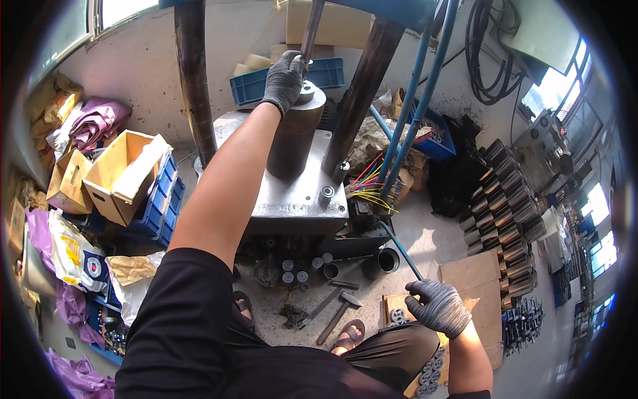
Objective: The person places metal components into an industrial press, activates the machine using a lever, and removes the pressed parts.
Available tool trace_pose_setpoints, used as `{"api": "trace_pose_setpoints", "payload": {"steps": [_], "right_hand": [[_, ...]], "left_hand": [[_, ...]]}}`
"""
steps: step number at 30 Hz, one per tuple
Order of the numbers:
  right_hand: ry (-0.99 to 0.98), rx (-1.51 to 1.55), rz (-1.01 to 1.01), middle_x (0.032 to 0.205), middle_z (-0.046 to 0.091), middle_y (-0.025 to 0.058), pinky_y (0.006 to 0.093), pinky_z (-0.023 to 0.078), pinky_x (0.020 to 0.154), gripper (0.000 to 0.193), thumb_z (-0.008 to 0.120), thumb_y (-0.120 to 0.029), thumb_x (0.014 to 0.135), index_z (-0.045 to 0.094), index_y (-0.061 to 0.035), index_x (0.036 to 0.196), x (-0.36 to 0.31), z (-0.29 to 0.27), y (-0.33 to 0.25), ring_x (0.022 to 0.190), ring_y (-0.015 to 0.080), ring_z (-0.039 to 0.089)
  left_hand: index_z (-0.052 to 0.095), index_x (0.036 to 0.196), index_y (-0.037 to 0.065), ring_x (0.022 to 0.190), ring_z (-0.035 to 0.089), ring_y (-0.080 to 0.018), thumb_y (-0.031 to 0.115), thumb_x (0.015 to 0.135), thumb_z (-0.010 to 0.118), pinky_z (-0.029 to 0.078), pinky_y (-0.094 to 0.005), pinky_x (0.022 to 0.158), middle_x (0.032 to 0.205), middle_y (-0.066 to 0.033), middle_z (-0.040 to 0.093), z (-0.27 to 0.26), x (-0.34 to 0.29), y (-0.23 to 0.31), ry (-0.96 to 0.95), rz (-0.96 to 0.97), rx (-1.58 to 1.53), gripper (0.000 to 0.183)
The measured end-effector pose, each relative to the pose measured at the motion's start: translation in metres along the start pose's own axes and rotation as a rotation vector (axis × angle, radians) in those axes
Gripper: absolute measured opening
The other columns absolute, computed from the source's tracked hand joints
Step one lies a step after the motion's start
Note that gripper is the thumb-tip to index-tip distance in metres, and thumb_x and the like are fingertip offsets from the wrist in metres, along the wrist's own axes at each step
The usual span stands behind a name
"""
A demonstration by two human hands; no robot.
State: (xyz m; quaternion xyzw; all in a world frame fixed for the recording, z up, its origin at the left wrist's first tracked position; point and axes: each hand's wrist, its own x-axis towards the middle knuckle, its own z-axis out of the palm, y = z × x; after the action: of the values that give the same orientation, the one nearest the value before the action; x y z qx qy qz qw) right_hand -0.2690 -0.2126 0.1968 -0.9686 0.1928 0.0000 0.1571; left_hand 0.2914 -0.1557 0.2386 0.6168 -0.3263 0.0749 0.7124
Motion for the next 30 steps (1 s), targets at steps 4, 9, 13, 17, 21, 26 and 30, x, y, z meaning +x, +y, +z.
{"api": "trace_pose_setpoints", "payload": {"steps": [4,9,13,17,21,26,30], "right_hand": [[-0.025,-0.098,-0.071,0.1,0.074,0.0201,0.0494,0.058,0.082,0.026,0.065,-0.024,0.093,0.074,-0.0047,0.108,-0.002,0.0,0.001,0.088,0.0417,0.071],[-0.349,-0.314,-0.024,0.083,0.073,0.0211,0.0522,0.058,0.079,0.025,0.061,-0.027,0.091,0.073,-0.0054,0.086,-0.006,0.018,0.016,0.081,0.0415,0.072],[-0.344,-0.328,-0.015,0.082,0.073,0.0217,0.0521,0.059,0.078,0.028,0.061,-0.028,0.091,0.073,-0.0045,0.083,-0.006,0.022,0.016,0.081,0.0413,0.073],[-0.333,-0.327,-0.017,0.082,0.073,0.0214,0.0521,0.059,0.078,0.028,0.061,-0.029,0.091,0.073,-0.0048,0.084,-0.007,0.018,0.015,0.081,0.0411,0.073],[-0.293,-0.241,-0.038,0.09,0.074,0.0194,0.051,0.058,0.081,0.028,0.062,-0.031,0.092,0.075,-0.0062,0.095,0.001,-0.001,0.011,0.086,0.0407,0.072],[-0.05,-0.082,-0.021,0.103,0.074,0.0196,0.0489,0.058,0.084,0.034,0.064,-0.027,0.092,0.073,-0.0067,0.117,0.007,-0.013,0.006,0.091,0.04,0.072],[-0.421,-0.293,-0.006,0.101,0.074,0.0198,0.0483,0.057,0.091,0.035,0.06,-0.034,0.095,0.074,-0.0079,0.113,0.001,-0.002,0.01,0.097,0.0389,0.072]], "left_hand": [[0.067,0.124,0.006,0.078,0.064,-0.0141,0.022,0.107,0.049,0.054,-0.0303,0.072,0.095,-0.0082,0.074,-0.001,0.003,-0.006,-0.038,-0.017,-0.075,0.03],[0.068,0.125,0.005,0.084,0.069,-0.0133,0.019,0.105,0.048,0.054,-0.0279,0.071,0.099,-0.0073,0.075,-0.003,0.008,-0.011,-0.08,-0.048,-0.182,0.032],[0.068,0.123,0.003,0.084,0.072,-0.0151,0.016,0.103,0.046,0.056,-0.0274,0.069,0.098,-0.009,0.075,-0.004,0.004,-0.007,-0.087,-0.099,-0.233,0.033],[0.068,0.119,0.002,0.084,0.072,-0.0164,0.012,0.1,0.043,0.057,-0.0288,0.067,0.094,-0.0101,0.073,-0.002,0.005,-0.002,-0.11,-0.118,-0.276,0.033],[0.068,0.115,0.001,0.083,0.072,-0.0173,0.012,0.099,0.041,0.057,-0.0294,0.067,0.092,-0.0112,0.073,-0.003,0.01,-0.011,-0.118,-0.12,-0.261,0.033],[0.068,0.113,0.0,0.081,0.071,-0.0181,0.012,0.098,0.041,0.057,-0.0307,0.069,0.09,-0.0119,0.072,-0.007,0.01,-0.013,-0.129,-0.11,-0.189,0.033],[0.068,0.112,0.0,0.079,0.07,-0.0184,0.012,0.099,0.04,0.057,-0.0322,0.071,0.088,-0.0117,0.071,-0.002,0.009,-0.012,-0.112,-0.127,-0.213,0.033]]}}
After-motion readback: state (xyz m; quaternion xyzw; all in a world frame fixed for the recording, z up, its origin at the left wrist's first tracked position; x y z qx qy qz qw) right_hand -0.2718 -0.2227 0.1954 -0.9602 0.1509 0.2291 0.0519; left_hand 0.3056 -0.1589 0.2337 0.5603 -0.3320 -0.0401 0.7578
